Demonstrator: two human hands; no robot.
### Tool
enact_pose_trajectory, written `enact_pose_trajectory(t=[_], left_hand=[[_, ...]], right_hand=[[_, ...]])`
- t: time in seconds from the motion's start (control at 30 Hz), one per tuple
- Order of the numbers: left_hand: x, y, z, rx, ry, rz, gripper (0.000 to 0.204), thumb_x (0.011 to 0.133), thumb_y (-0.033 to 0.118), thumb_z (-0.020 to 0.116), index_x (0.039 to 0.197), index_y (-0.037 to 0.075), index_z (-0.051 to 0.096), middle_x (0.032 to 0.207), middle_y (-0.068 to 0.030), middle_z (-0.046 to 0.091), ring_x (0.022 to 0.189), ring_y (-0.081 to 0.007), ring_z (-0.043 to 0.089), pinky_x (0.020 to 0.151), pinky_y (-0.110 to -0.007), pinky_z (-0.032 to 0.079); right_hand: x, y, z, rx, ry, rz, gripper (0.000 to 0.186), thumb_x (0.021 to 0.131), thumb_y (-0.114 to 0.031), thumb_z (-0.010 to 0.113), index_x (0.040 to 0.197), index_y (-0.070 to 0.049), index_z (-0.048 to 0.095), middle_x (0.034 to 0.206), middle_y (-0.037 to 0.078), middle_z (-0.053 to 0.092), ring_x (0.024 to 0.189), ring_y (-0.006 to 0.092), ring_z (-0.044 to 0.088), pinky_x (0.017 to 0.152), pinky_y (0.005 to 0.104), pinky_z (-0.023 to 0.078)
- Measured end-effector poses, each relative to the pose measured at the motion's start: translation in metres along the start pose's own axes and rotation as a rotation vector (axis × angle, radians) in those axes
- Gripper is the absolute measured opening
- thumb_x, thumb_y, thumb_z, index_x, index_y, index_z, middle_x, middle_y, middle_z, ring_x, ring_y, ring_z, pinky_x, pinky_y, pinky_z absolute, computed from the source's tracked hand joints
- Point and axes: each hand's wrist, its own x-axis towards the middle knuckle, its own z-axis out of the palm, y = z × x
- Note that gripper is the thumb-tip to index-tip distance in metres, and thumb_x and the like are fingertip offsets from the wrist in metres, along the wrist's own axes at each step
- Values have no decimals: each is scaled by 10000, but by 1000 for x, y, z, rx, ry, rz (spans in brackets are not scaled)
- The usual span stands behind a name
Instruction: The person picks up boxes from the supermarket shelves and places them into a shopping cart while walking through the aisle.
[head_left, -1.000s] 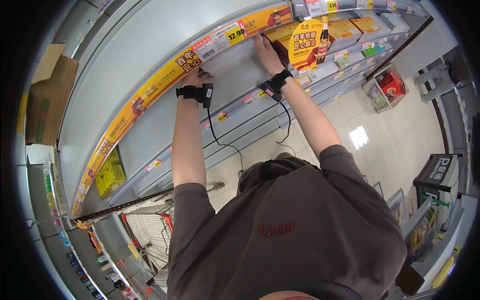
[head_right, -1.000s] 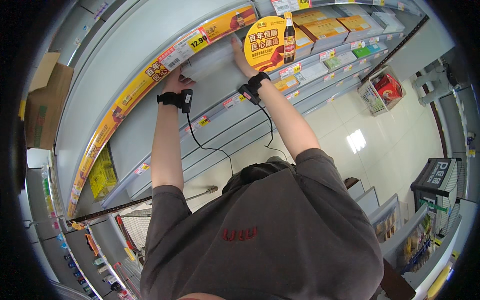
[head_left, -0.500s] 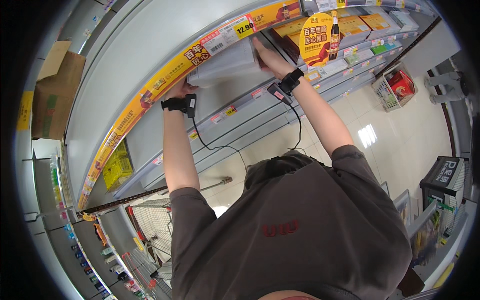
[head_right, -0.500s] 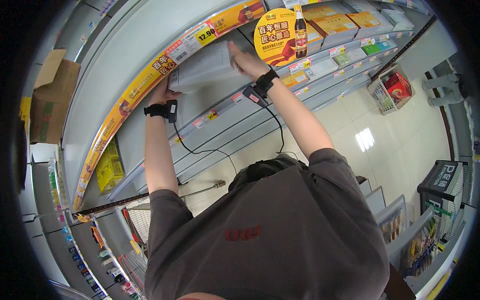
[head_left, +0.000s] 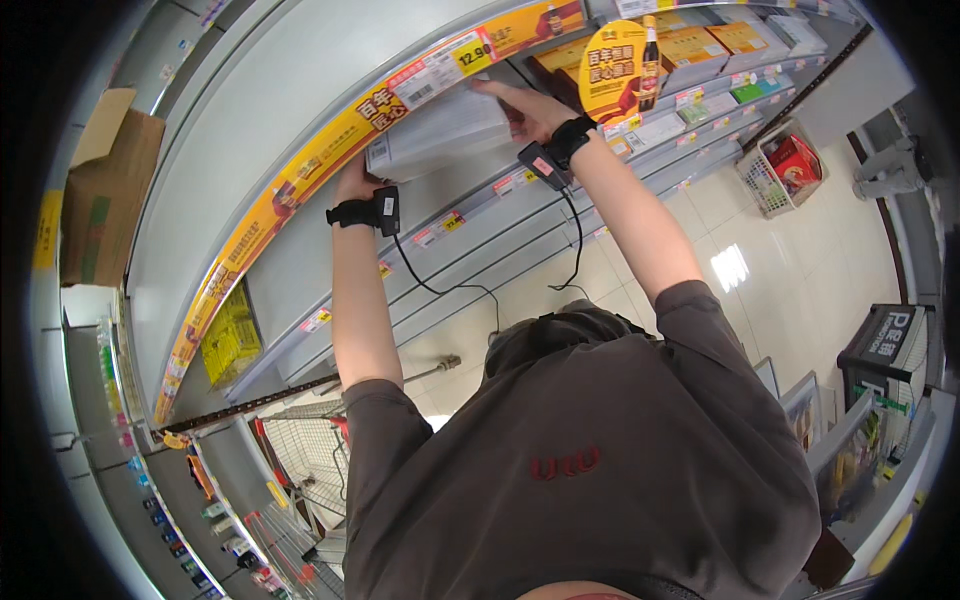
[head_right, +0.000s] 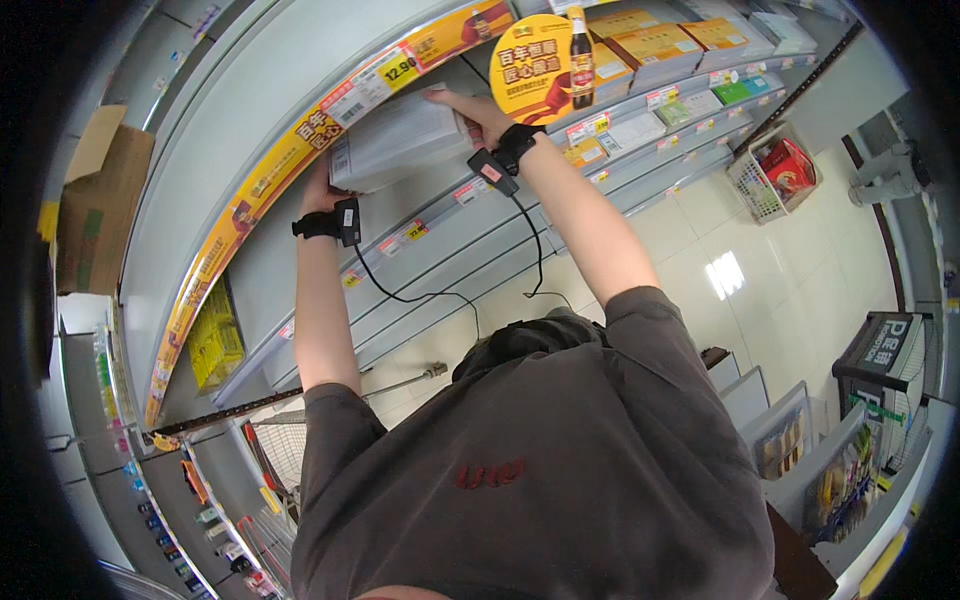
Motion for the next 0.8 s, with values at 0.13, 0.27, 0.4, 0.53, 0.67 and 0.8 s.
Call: enact_pose_trajectory(t=[0.13,0.27,0.4,0.53,0.67,0.8], left_hand=[[-4,7,-2,-6,-62,68,435,967,417,539,1298,135,541,1296,-51,589,1204,-242,535,1006,-457,426],[-27,3,16,-37,-10,120,398,972,354,559,1288,113,538,1296,-36,590,1207,-215,536,1030,-412,403],[-41,6,25,98,-135,191,444,928,413,621,1264,127,567,1224,-12,627,1148,-175,568,962,-364,434],[-46,9,25,141,-145,39,498,891,363,688,1301,122,541,1215,-26,621,1133,-182,564,986,-430,399],[-80,4,48,204,-76,60,494,872,345,708,1273,100,553,1167,-20,628,1102,-170,572,953,-372,418],[-109,-5,58,66,-54,180,432,881,294,681,1228,69,556,1172,-34,607,1107,-165,567,939,-315,443]], right_hand=[[27,21,-21,-340,-201,-196,474,744,-450,756,1021,-80,651,845,6,615,721,126,526,574,255,415],[34,19,-28,-624,-214,-101,637,808,44,574,1354,-263,461,1182,126,543,1027,266,561,754,358,513],[36,17,-18,-621,-151,-48,569,813,-113,661,1348,-193,484,1231,142,520,1049,273,545,838,402,489],[18,9,-6,-352,-6,55,862,672,-546,744,1263,29,493,1333,125,465,1179,237,465,939,403,425],[5,4,-4,-308,17,73,990,673,-539,761,1368,52,375,1395,145,419,1293,253,389,1003,426,381],[-6,5,-7,-317,6,-41,1048,653,-595,775,1379,58,396,1385,182,442,1301,266,391,1016,431,361]])
